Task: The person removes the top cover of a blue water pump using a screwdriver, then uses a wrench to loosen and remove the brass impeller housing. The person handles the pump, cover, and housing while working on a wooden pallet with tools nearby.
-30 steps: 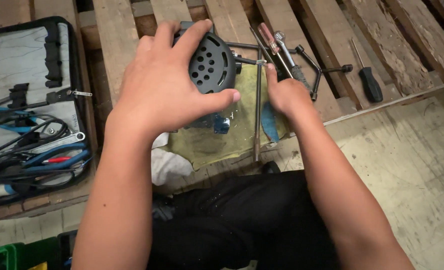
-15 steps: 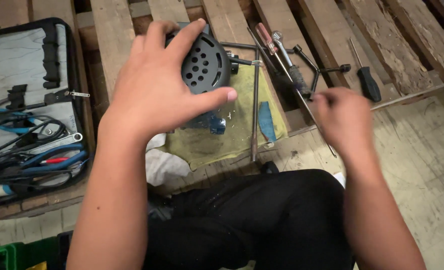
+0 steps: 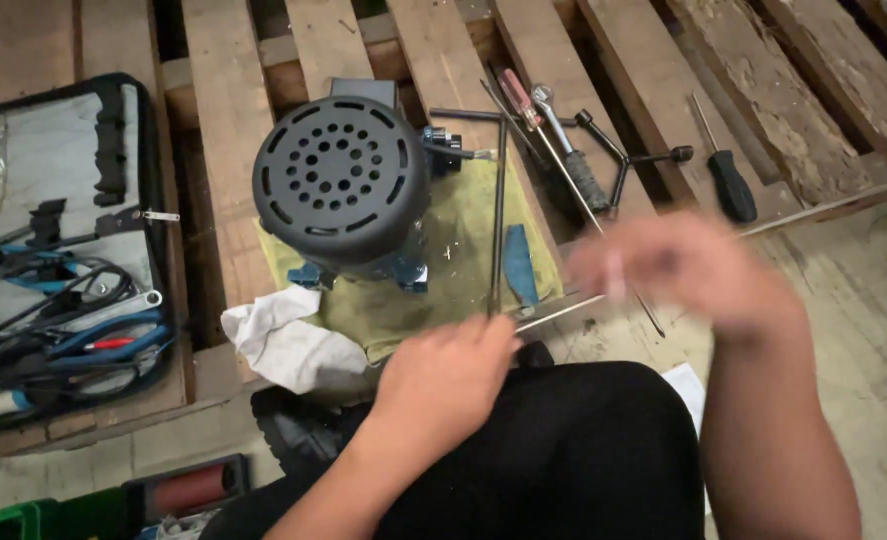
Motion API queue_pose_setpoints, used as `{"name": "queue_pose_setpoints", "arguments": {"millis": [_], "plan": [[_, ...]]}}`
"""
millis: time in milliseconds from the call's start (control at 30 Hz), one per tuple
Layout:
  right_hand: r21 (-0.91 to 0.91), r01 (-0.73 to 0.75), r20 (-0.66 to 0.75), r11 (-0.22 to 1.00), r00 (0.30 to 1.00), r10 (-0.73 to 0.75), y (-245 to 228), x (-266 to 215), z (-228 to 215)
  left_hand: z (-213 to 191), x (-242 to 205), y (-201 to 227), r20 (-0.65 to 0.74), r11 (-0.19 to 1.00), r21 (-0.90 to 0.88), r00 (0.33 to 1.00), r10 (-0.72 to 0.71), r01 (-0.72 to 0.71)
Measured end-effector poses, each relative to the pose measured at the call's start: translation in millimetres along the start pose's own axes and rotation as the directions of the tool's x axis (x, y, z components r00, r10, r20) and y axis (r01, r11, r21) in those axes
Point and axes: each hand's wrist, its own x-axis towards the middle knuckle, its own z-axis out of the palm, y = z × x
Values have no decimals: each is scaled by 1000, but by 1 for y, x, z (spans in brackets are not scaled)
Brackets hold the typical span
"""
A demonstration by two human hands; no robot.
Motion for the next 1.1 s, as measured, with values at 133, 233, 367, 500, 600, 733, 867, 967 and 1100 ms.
{"name": "queue_pose_setpoints", "arguments": {"millis": [133, 233, 367, 500, 600, 733, 867, 967, 1100], "plan": [[-409, -467, -494, 784, 836, 240, 49, 104, -43, 1, -11, -9, 265, 961, -161, 948, -178, 225], [-509, -624, -521, 592, 772, 366, 91, 168, -43, 9, -11, -16, 292, 958, -166, 940, -179, 233], [-682, -668, -537, 297, 733, 418, 145, 205, -42, 28, -12, -29, 231, 954, -200, 957, -176, 224], [-697, -689, -541, 196, 685, 488, 145, 205, -41, 33, -8, -35, 231, 953, -211, 958, -169, 219], [-709, -671, -540, 218, 715, 445, 135, 185, -38, 29, -4, -37, 308, 932, -243, 933, -188, 268], [-768, -525, -482, 367, 851, 209, 104, 156, -30, 31, -5, -38, 299, 929, -248, 934, -196, 275], [-749, -476, -518, 461, 855, 41, 83, 126, -26, 31, -4, -36, 321, 933, -236, 928, -187, 270], [-682, -415, -554, 602, 831, -55, 49, 101, -25, 32, -4, -37, 307, 931, -245, 932, -192, 272], [-622, -313, -655, 718, 710, -258, 40, 50, -40, 27, -2, -37, 359, 926, -241, 913, -192, 289]]}}
